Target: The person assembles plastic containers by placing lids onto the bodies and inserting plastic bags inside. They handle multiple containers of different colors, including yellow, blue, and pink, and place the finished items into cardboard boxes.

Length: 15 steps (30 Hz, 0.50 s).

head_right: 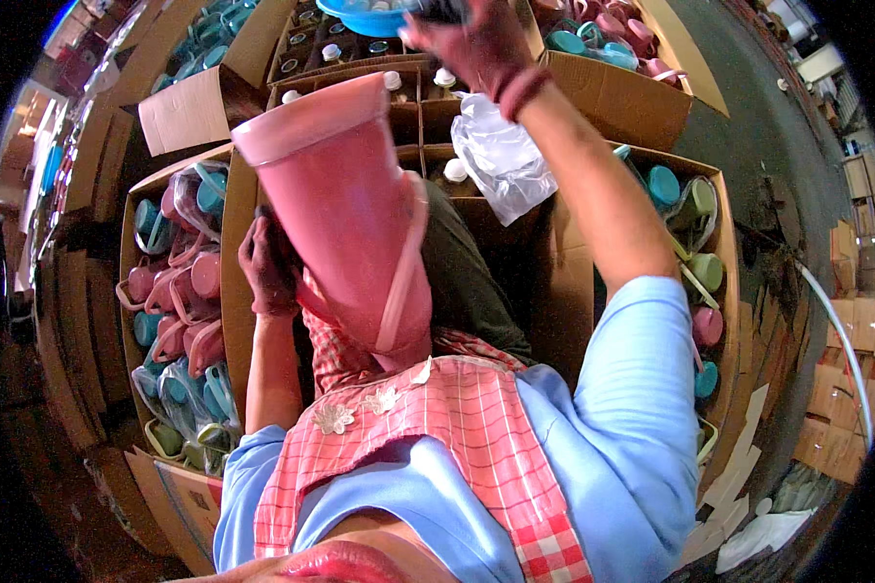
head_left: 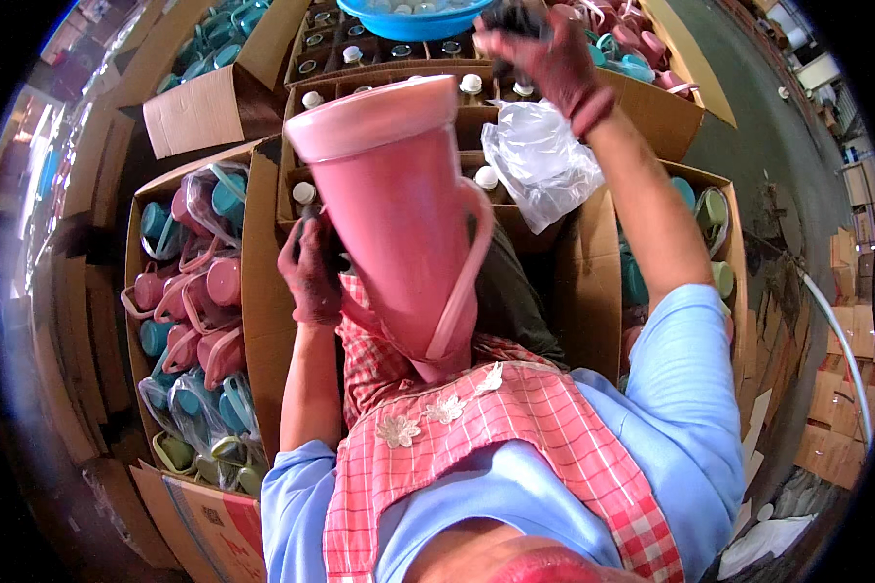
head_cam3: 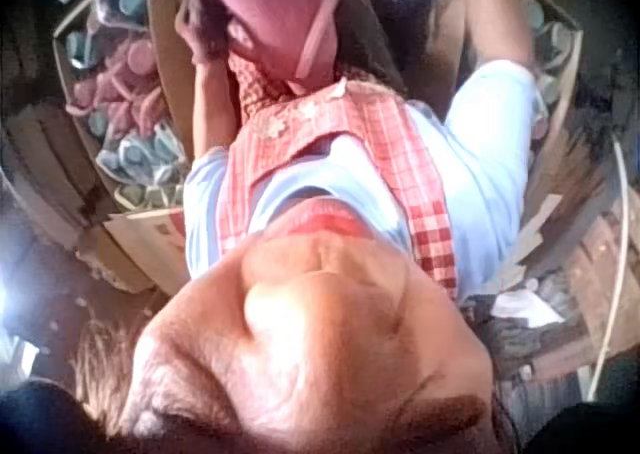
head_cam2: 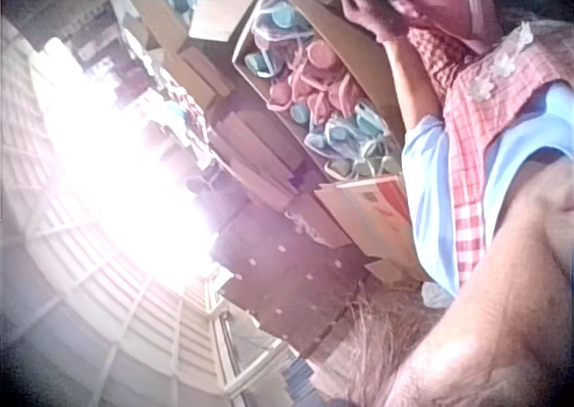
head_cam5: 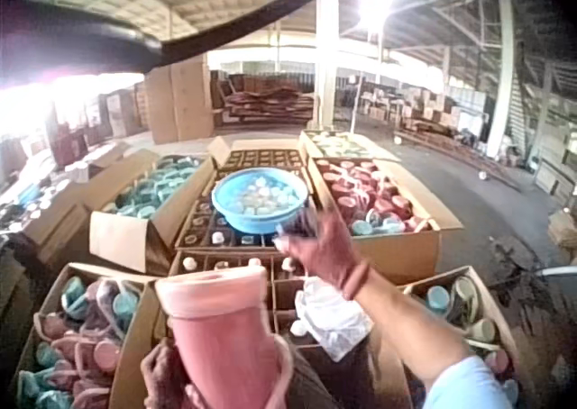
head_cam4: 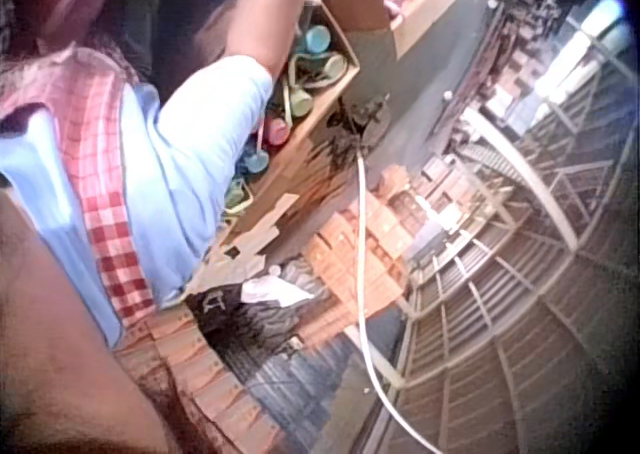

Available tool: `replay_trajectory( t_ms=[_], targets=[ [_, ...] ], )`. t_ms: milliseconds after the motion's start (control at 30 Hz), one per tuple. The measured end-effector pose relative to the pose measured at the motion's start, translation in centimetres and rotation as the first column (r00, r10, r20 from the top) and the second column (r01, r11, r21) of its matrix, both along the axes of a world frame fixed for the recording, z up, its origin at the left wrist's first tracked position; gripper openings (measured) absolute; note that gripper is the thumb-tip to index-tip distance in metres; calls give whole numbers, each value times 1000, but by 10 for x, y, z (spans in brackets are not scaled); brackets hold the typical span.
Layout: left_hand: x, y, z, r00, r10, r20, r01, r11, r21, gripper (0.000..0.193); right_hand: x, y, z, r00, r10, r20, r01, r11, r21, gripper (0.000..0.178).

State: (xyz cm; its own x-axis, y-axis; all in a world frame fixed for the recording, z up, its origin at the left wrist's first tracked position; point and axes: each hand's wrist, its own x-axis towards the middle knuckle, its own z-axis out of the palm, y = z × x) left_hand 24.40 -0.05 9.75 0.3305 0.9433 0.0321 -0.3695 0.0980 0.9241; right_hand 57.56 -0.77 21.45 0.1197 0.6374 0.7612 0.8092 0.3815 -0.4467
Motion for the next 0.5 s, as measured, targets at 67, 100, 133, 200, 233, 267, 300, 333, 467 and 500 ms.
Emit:
replay_trajectory(
  t_ms=[67,100,133,200,233,267,300,333,467,500],
  targets=[
    [-3,2,-7,996,40,76,-40,999,5,28,0,-28,-53,993,-114,-3,104,916,-388,33],
    [-1,2,-7,998,36,49,-35,999,-24,26,-2,-47,-88,983,-159,97,186,868,-460,34],
    [-2,3,-3,999,45,21,-44,998,-44,24,-10,-61,-119,964,-180,196,257,819,-513,35],
    [-1,-2,7,993,114,-17,-115,991,-62,19,-35,-92,-148,889,-67,453,378,665,-644,46],
    [-2,-1,3,991,128,-48,-130,990,-55,17,-26,-100,-187,795,-89,601,497,664,-559,54],
    [-3,2,0,988,152,-4,-152,988,-36,17,-30,-99,-195,679,-101,728,588,668,-456,62],
    [-6,4,-4,988,155,-22,-156,987,-27,18,-25,-96,-198,753,-113,648,627,421,-655,71],
    [-10,5,-5,988,151,-43,-151,988,-12,18,-15,-90,-197,782,-186,595,620,333,-710,60],
    [-8,4,5,987,116,-115,-109,992,67,25,40,-52,-194,782,-569,254,500,331,-800,36],
    [-9,8,-2,982,140,-125,-123,983,136,27,56,-39,-206,769,-606,-205,324,645,-692,31]
  ],
)
